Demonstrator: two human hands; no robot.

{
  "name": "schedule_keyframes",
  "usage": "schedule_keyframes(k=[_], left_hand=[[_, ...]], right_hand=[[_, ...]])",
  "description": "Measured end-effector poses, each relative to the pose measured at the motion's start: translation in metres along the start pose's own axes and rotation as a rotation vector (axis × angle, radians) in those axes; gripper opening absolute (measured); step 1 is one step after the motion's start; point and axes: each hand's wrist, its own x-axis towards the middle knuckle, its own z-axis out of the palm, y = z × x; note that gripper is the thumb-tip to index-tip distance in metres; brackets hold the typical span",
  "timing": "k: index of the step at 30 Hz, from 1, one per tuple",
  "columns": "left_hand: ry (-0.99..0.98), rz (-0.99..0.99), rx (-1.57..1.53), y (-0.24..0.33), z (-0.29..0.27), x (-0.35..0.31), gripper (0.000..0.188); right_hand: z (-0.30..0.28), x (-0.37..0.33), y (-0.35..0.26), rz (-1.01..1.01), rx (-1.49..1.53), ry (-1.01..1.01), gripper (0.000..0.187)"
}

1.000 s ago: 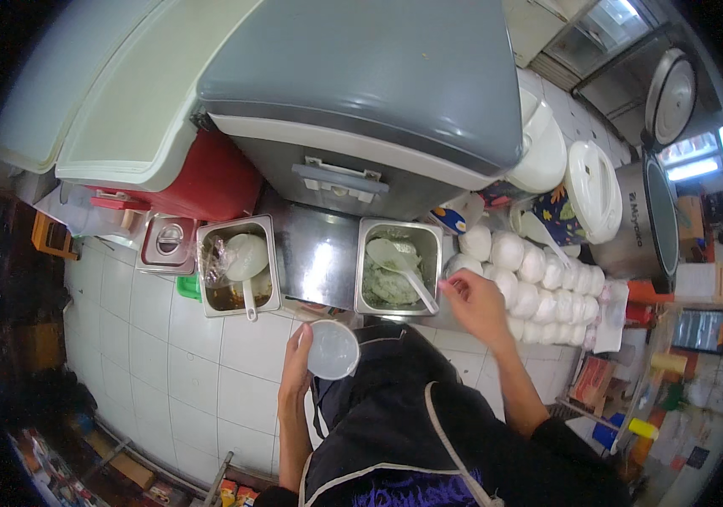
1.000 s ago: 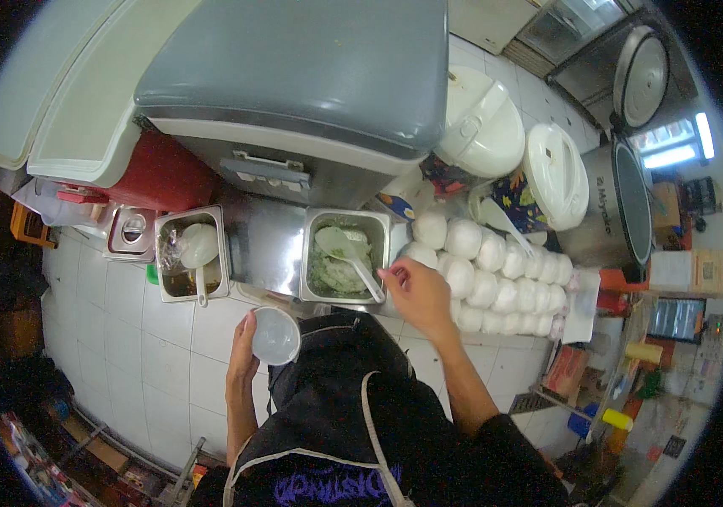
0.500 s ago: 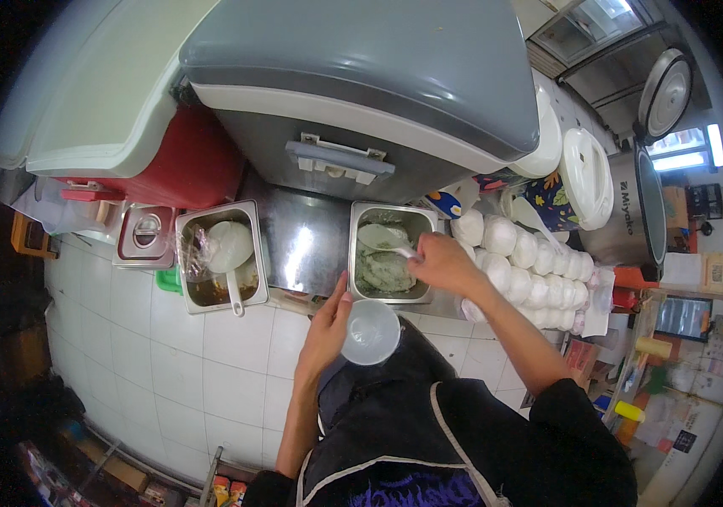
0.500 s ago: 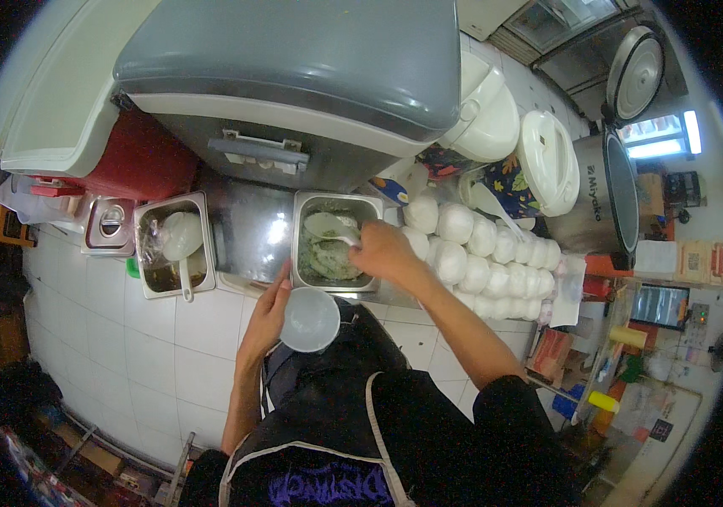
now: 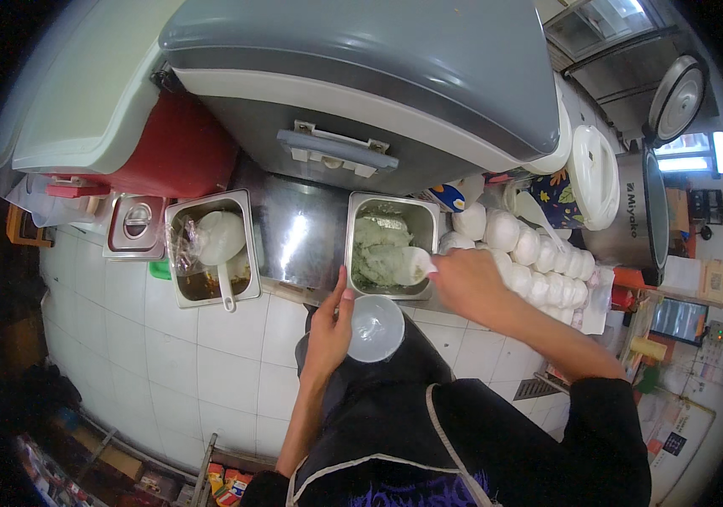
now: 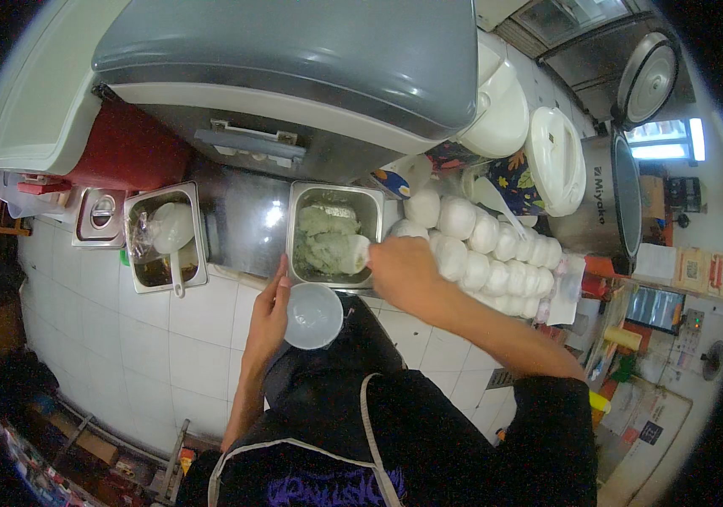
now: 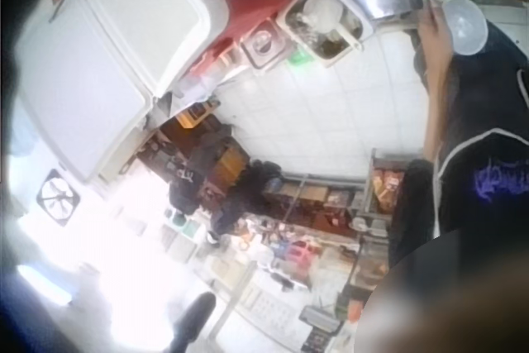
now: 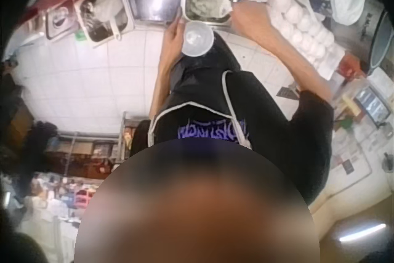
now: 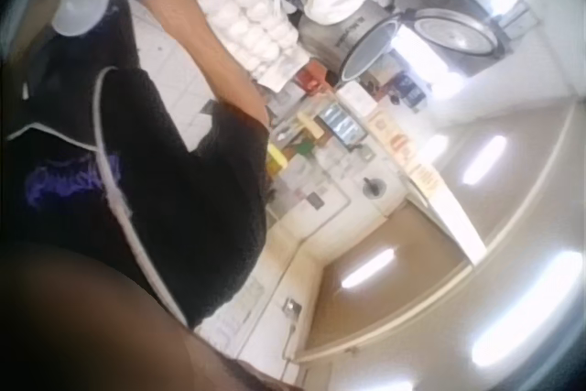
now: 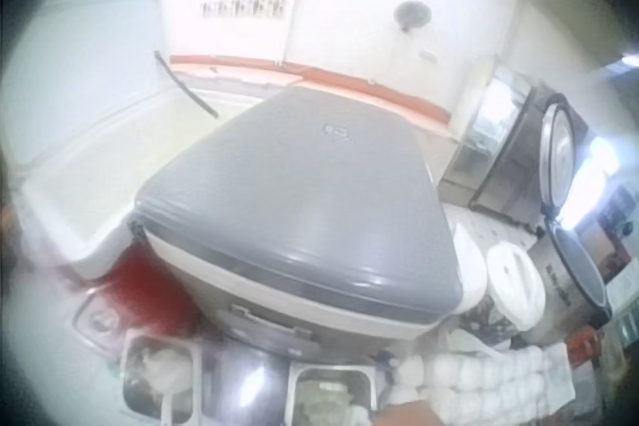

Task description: The person fries a mixture in a pan on a gas stove using a spatula, then scoops a green mixture from a metal container into a cup with a spoon and wraps the filled cup in paper on the counter.

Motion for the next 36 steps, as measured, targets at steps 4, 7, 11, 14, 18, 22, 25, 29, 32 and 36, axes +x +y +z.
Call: schedule_keyframes(k=[4, 7, 11, 14, 18, 22, 25, 29, 32, 36], left_hand=[[-0.004, -0.02, -0.019, 0.001, -0.002, 0.004, 0.054], [0.008, -0.003, -0.03, 0.001, -0.003, 0.005, 0.054], [0.012, -0.026, -0.04, 0.001, 0.0, 0.004, 0.053], [0.017, -0.017, -0.035, 0.0, 0.001, 0.004, 0.052], [0.039, 0.008, -0.016, 0.001, 0.002, 0.004, 0.051], [0.033, -0.036, 0.024, 0.002, 0.002, 0.002, 0.051], [0.009, -0.081, -0.063, 0.002, 0.0, 0.003, 0.05], [0.032, -0.033, 0.011, 0.002, 0.002, 0.005, 0.048], [0.042, -0.014, 0.053, 0.003, 0.007, 0.003, 0.048], [0.027, -0.051, 0.073, 0.006, 0.008, 0.003, 0.048]], right_hand=[[0.036, 0.033, -0.023, -0.13, -0.004, 0.183, 0.022], [0.045, 0.042, -0.025, -0.176, 0.051, 0.276, 0.021], [0.044, 0.038, -0.01, -0.237, 0.176, 0.28, 0.025], [0.044, 0.034, 0.002, -0.252, 0.275, 0.289, 0.031], [0.045, 0.03, 0.003, -0.179, 0.416, 0.295, 0.033], [0.044, 0.031, -0.005, -0.049, 0.535, 0.308, 0.029], [0.045, 0.033, -0.005, -0.08, 0.54, 0.255, 0.036], [0.051, 0.026, 0.006, -0.005, 0.607, 0.249, 0.038], [0.059, 0.015, 0.015, 0.04, 0.672, 0.301, 0.039], [0.071, 0.007, 0.021, 0.086, 0.811, 0.252, 0.039]])
